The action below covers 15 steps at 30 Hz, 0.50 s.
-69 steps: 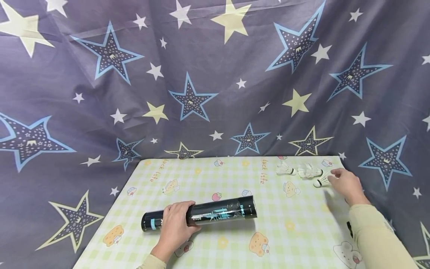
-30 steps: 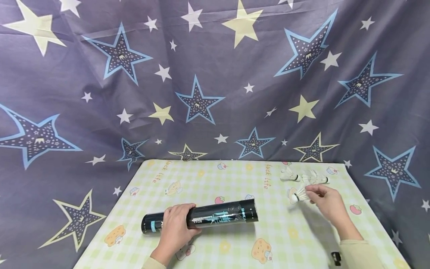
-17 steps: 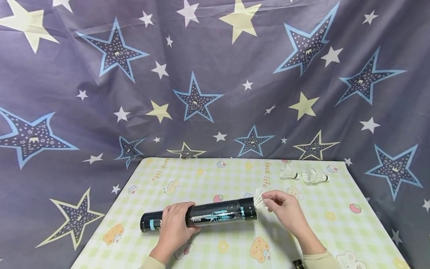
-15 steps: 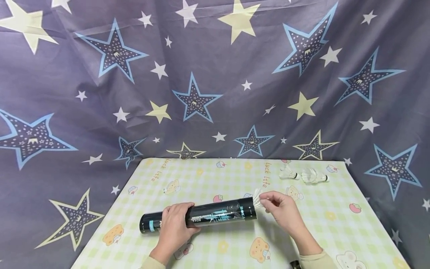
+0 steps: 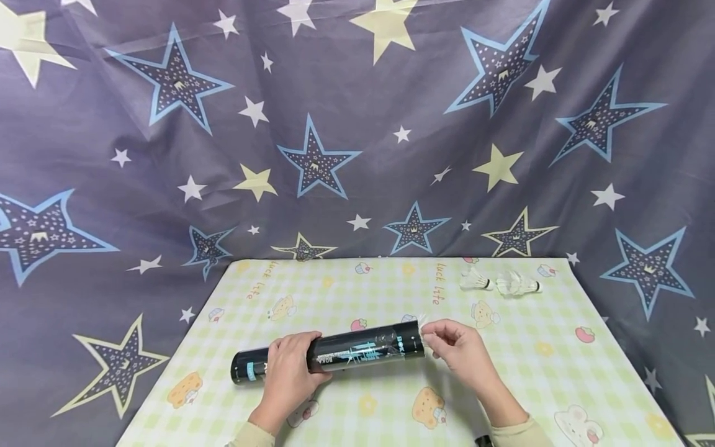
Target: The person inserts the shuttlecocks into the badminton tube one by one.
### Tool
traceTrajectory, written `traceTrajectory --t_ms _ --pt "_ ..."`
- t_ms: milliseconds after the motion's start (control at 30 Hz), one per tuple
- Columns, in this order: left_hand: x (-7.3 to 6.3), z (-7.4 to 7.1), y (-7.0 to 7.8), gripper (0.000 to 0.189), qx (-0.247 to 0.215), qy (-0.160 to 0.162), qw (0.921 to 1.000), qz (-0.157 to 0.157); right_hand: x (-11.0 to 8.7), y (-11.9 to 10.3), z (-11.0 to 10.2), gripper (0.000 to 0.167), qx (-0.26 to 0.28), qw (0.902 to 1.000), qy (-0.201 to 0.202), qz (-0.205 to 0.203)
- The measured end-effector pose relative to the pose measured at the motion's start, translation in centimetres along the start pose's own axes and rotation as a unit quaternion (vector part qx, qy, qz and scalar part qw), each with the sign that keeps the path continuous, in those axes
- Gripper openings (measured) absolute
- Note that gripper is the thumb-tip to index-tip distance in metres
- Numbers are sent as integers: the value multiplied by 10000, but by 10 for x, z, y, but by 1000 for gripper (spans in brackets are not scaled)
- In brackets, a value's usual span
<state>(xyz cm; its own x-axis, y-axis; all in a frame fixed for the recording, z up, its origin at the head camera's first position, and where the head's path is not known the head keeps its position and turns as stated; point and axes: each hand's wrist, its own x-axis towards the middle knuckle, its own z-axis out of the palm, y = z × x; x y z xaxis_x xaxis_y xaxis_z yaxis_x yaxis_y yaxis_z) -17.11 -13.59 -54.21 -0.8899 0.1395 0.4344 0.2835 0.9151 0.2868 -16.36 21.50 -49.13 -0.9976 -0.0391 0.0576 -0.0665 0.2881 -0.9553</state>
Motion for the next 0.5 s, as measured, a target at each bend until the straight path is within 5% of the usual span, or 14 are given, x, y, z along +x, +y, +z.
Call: traceTrajectory --t_ms 300,500 --pt "0 -2 0 88 -76 -10 10000 -62 -6 -2 12 24 902 9945 -524 93" --pt "0 -4 1 88 -122 -1 9999 -78 -9 -3 19 38 843 9962 -72 185"
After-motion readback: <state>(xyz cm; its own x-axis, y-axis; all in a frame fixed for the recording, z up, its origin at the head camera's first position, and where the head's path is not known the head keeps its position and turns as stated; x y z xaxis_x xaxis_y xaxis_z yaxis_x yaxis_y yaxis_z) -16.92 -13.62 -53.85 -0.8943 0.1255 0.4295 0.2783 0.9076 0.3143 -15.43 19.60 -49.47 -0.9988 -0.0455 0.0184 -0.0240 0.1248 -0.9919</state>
